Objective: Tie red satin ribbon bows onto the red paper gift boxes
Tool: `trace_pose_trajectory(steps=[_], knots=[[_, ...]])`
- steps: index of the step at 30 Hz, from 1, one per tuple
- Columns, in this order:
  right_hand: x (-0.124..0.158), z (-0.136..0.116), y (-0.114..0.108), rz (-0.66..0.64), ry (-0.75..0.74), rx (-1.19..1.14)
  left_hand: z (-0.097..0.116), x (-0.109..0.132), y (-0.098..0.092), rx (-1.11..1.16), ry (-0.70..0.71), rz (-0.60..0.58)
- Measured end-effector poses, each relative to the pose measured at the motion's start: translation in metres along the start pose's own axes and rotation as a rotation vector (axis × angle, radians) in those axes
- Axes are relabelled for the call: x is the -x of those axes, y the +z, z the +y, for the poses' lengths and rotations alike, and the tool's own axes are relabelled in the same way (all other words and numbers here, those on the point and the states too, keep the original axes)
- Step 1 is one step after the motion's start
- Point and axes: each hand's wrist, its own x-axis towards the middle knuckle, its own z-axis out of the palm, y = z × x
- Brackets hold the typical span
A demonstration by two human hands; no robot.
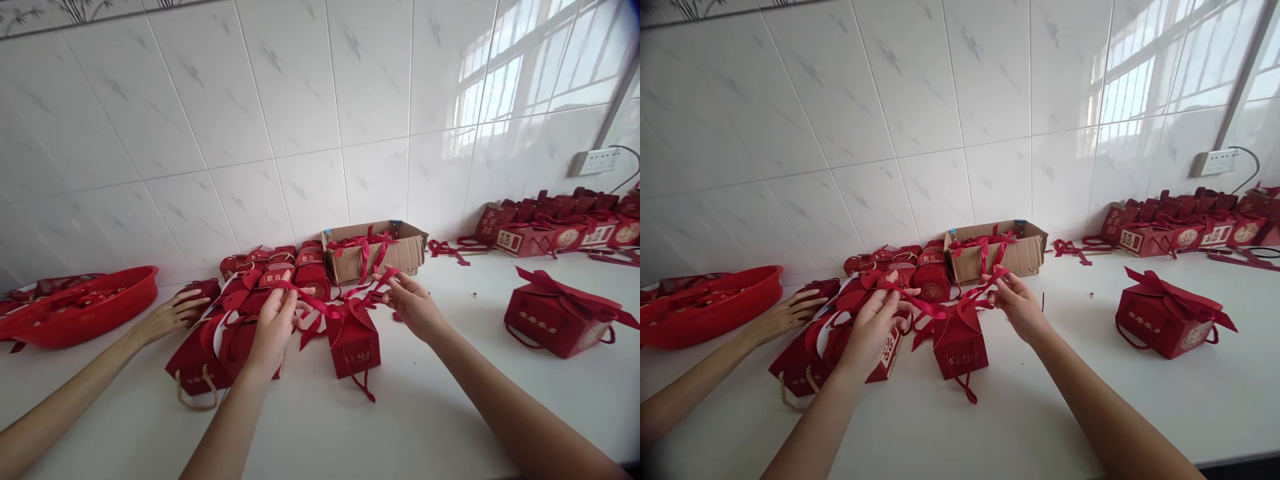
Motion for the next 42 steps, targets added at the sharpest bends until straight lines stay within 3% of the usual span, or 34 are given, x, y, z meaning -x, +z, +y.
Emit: trace_pose_trajectory(steps=[5, 12, 16, 22, 26, 31, 35, 42], knots=[[-0.009, -0.025, 0.005, 0.044, -0.049, -0.017, 0.010, -0.008, -0.005, 0.033, 0.036, 0.050], [-0.014, -0.087, 0.027, -0.120, -0.178, 0.545, 0.041, -0.014, -0.003, -0.029, 0.132, 0.058], [-0.012, -0.104, 0.038, -0.073, -0.302, 0.715, 0.053, -0.017, 0.001, -0.147, 0.229, 0.104], [-0.015, -0.097, 0.051, 0.031, -0.343, 0.526, 0.066, -0.018, 0.009, -0.280, 0.276, 0.129], [-0.019, -0.089, 0.059, 0.044, -0.359, 0.355, 0.070, -0.023, 0.011, -0.271, 0.299, 0.128], [-0.017, -0.088, 0.062, 0.078, -0.381, 0.333, 0.072, -0.028, 0.014, -0.208, 0.286, 0.132], [-0.016, -0.088, 0.064, 0.054, -0.399, 0.291, 0.073, -0.031, 0.017, -0.191, 0.265, 0.100], [-0.016, -0.086, 0.065, -0.016, -0.387, 0.198, 0.076, -0.034, 0.022, -0.203, 0.345, 0.069]])
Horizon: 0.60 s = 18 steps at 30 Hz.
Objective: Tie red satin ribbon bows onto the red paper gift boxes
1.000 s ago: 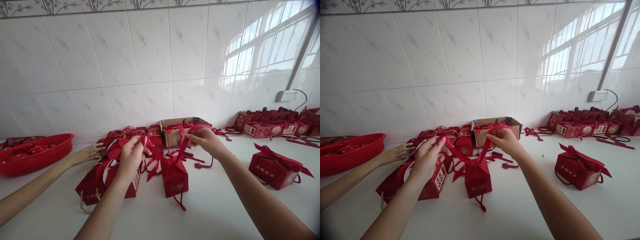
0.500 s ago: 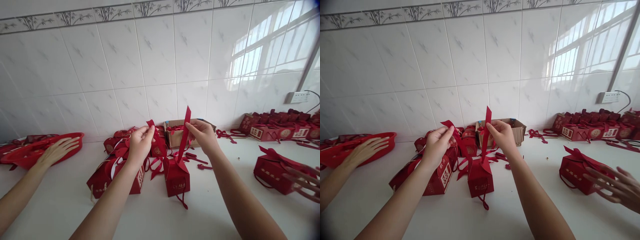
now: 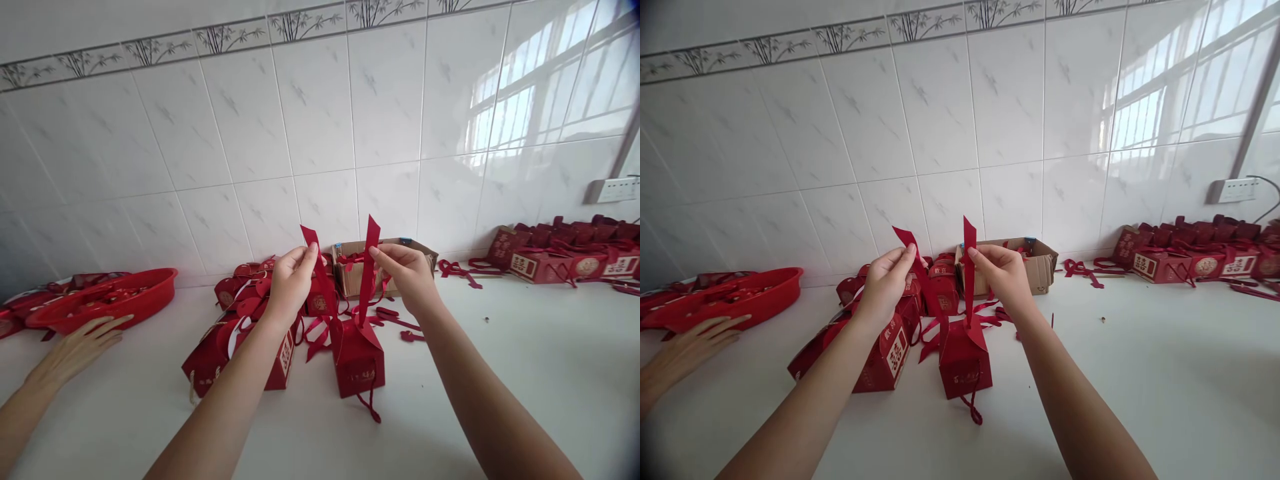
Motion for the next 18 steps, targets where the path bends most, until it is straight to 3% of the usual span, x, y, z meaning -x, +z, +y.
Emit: trace_pose_trajectory(steps=[4, 10, 18], knots=[[0.001, 0.000, 0.001, -0.008, 0.012, -0.057, 0.005, 0.001, 0.004, 0.008, 0.032, -0.084], [0.003, -0.005, 0.004, -0.043, 0.070, -0.167, 0.005, 0.001, 0.007, 0.063, 0.039, -0.117], [0.010, -0.014, 0.006, -0.083, 0.114, -0.136, 0.015, 0.011, 0.007, 0.070, 0.045, -0.187]])
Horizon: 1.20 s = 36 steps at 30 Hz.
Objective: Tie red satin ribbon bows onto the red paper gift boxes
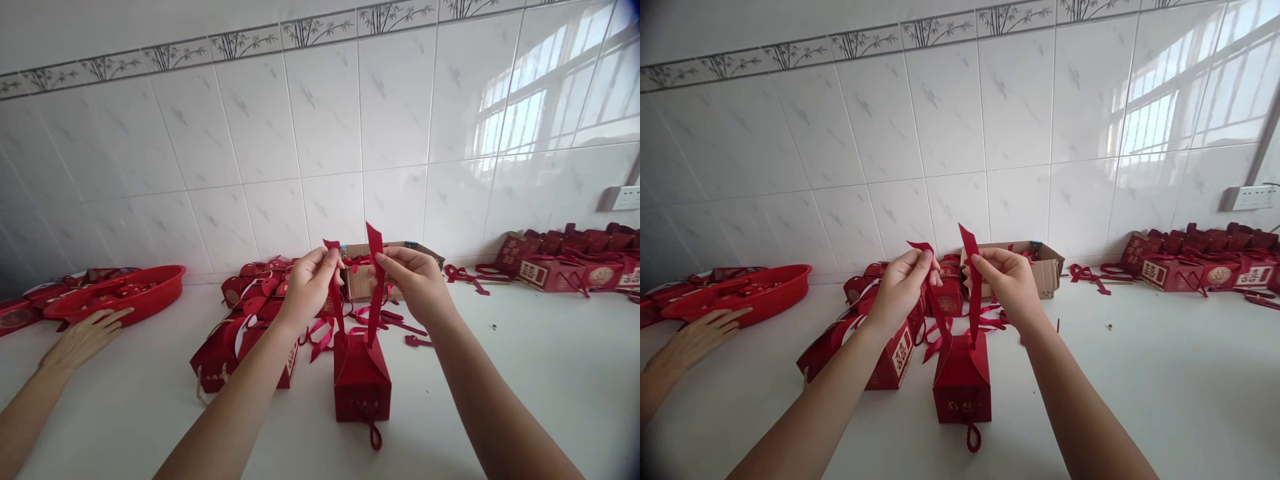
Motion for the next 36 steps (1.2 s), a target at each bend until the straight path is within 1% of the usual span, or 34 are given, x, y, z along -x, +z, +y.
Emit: trace_pose_trajectory(steps=[4, 6, 8, 12, 17, 20, 22, 24, 25, 27, 30, 32, 34, 36], knots=[[0.001, -0.007, 0.009, -0.053, -0.011, 0.101, 0.008, 0.003, 0.005, -0.082, 0.014, -0.110], [0.002, -0.010, 0.013, -0.102, -0.029, 0.166, 0.011, 0.003, 0.006, -0.113, 0.016, -0.129], [0.003, -0.011, 0.015, -0.161, -0.049, 0.194, 0.013, 0.003, 0.007, -0.128, 0.010, -0.122], [0.004, -0.007, 0.016, -0.240, -0.040, 0.086, 0.011, 0.002, 0.005, -0.118, -0.032, -0.129], [-0.001, -0.001, 0.021, -0.223, 0.074, -0.026, 0.005, 0.002, 0.005, -0.166, -0.091, -0.141], [-0.005, 0.002, 0.020, -0.224, 0.117, -0.123, 0.002, 0.000, 0.002, -0.057, -0.143, -0.218], [-0.006, 0.003, 0.017, -0.220, 0.106, -0.117, 0.000, -0.001, -0.001, 0.047, -0.204, -0.278], [-0.007, 0.004, 0.011, -0.230, 0.036, 0.012, -0.003, -0.003, -0.005, 0.130, -0.267, -0.298], [-0.007, 0.005, 0.008, -0.251, -0.030, 0.113, -0.005, -0.004, -0.006, 0.176, -0.296, -0.297], [-0.008, 0.005, 0.001, -0.338, -0.227, 0.355, -0.009, -0.005, -0.009, 0.296, -0.358, -0.283], [-0.010, 0.006, -0.009, -0.489, -0.585, 0.666, -0.012, -0.005, -0.011, 0.449, -0.495, -0.294], [-0.011, 0.008, -0.013, -0.527, -0.759, 0.808, -0.011, -0.005, -0.012, 0.504, -0.574, -0.328], [-0.013, 0.009, -0.016, -0.522, -0.853, 0.911, -0.010, -0.004, -0.013, 0.523, -0.603, -0.353], [-0.014, 0.011, -0.018, -0.506, -0.891, 0.975, -0.009, -0.003, -0.014, 0.491, -0.572, -0.356]])
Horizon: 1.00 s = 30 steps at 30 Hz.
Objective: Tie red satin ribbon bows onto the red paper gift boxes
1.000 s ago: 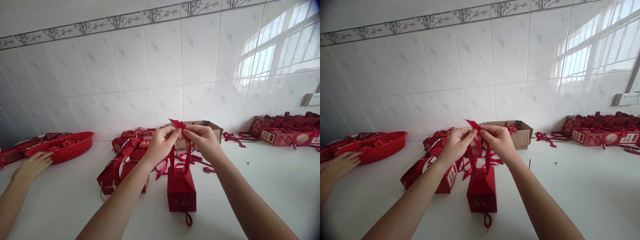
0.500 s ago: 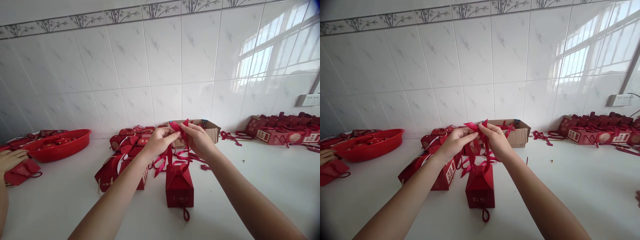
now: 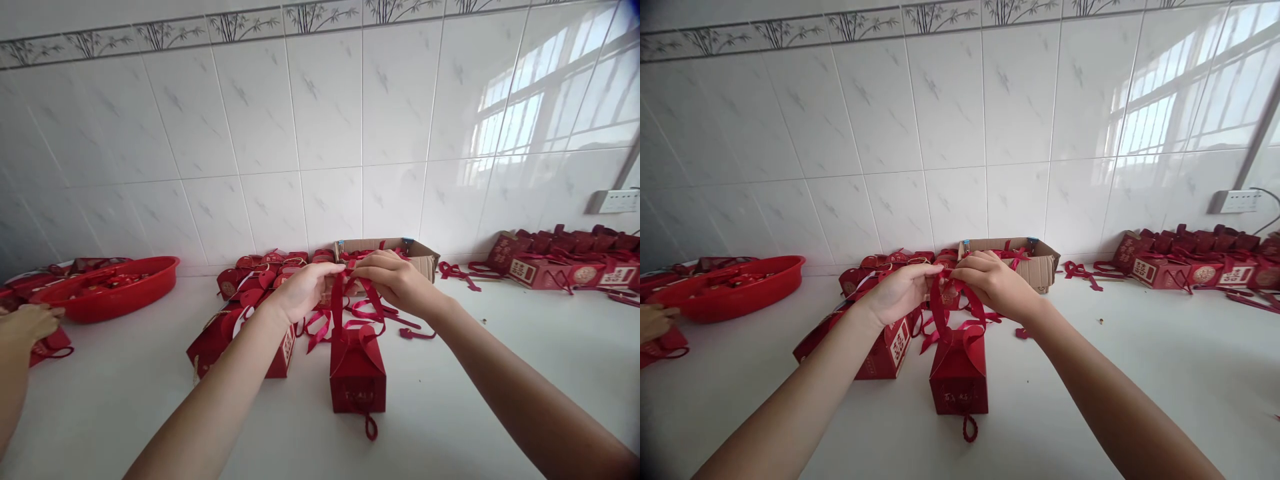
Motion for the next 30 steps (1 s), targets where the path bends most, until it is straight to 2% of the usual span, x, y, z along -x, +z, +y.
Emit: trace_pose_trajectory(steps=[3, 5, 9, 11, 14, 17, 20, 23, 24, 26, 28, 30], knots=[[0.001, 0.000, 0.003, 0.042, 0.037, -0.016, -0.001, 0.004, 0.001, -0.197, 0.109, 0.051], [0.002, -0.004, 0.005, 0.130, 0.124, -0.096, -0.003, 0.008, 0.004, -0.441, 0.222, 0.154], [0.010, -0.014, 0.006, 0.323, 0.458, -0.230, -0.010, 0.020, 0.005, -1.092, 0.556, 0.477], [0.022, -0.019, 0.002, 0.336, 0.631, -0.221, -0.013, 0.030, -0.001, -1.331, 0.622, 0.550], [0.054, -0.023, -0.009, 0.250, 0.799, -0.142, -0.018, 0.049, -0.022, -1.532, 0.541, 0.562], [0.096, -0.023, -0.022, 0.094, 0.898, -0.063, -0.025, 0.072, -0.053, -1.671, 0.403, 0.528], [0.138, -0.021, -0.032, -0.094, 1.001, -0.006, -0.034, 0.094, -0.084, -1.744, 0.279, 0.512], [0.163, -0.018, -0.035, -0.258, 1.039, 0.009, -0.042, 0.107, -0.098, -1.758, 0.179, 0.467], [0.165, -0.017, -0.035, -0.277, 1.028, 0.022, -0.043, 0.108, -0.097, -1.759, 0.179, 0.456], [0.160, -0.016, -0.031, -0.234, 1.004, 0.092, -0.044, 0.107, -0.086, -1.760, 0.242, 0.469], [0.146, -0.018, -0.025, -0.136, 0.987, 0.163, -0.044, 0.101, -0.064, -1.736, 0.348, 0.503], [0.126, -0.022, -0.017, -0.086, 0.979, 0.117, -0.044, 0.092, -0.040, -1.640, 0.440, 0.468]])
